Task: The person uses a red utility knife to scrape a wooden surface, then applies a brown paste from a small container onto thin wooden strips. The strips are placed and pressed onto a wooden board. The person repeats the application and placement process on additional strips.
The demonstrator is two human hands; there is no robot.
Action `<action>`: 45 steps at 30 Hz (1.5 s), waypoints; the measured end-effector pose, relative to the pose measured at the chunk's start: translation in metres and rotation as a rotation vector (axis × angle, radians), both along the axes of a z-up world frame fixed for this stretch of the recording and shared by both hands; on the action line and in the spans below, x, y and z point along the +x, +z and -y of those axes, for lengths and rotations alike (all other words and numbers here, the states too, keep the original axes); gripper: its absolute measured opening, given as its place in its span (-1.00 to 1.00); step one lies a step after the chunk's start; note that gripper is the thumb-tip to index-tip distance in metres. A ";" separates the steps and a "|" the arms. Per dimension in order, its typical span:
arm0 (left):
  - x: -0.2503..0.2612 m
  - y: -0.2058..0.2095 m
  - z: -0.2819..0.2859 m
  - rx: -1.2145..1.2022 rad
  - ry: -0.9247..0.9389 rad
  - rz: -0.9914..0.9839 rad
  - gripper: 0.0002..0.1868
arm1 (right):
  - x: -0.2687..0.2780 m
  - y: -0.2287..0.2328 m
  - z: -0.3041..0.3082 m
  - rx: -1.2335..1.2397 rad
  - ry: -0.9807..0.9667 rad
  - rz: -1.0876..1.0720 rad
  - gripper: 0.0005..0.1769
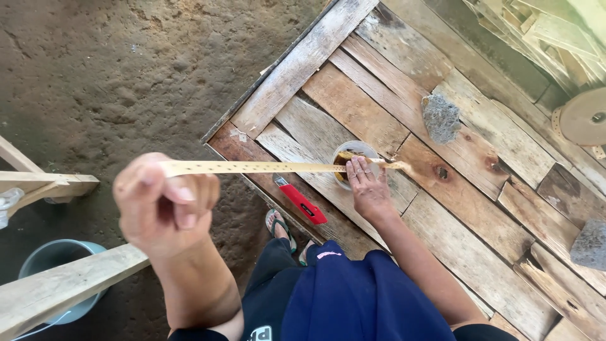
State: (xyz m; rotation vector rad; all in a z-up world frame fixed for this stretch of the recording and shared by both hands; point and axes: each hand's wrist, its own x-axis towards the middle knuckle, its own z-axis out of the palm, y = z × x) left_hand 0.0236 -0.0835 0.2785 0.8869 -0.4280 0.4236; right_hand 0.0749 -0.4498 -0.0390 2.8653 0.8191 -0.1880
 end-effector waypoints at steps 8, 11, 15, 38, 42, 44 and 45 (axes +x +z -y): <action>-0.005 -0.019 0.045 0.800 -0.311 -0.490 -0.69 | 0.002 -0.017 0.000 -0.040 0.005 0.097 -0.06; 0.010 -0.068 0.067 1.173 -0.283 -0.765 -0.63 | 0.003 -0.018 0.001 -0.041 -0.005 0.092 -0.05; 0.026 -0.160 0.117 0.145 -0.308 -0.938 -0.67 | -0.001 -0.007 -0.003 -0.058 -0.001 0.078 -0.04; 0.060 -0.210 0.137 0.789 -0.349 -1.025 -0.76 | 0.000 0.000 -0.006 0.017 -0.031 0.028 -0.03; 0.054 -0.192 0.134 0.699 -0.333 -0.937 -0.77 | 0.000 0.011 -0.010 0.046 -0.020 0.004 0.00; 0.052 -0.182 0.127 0.582 -0.342 -0.919 -0.79 | 0.000 0.017 -0.011 0.024 -0.021 -0.019 0.00; 0.051 -0.178 0.123 0.466 -0.350 -0.898 -0.81 | -0.001 0.020 -0.011 0.004 -0.023 -0.043 0.01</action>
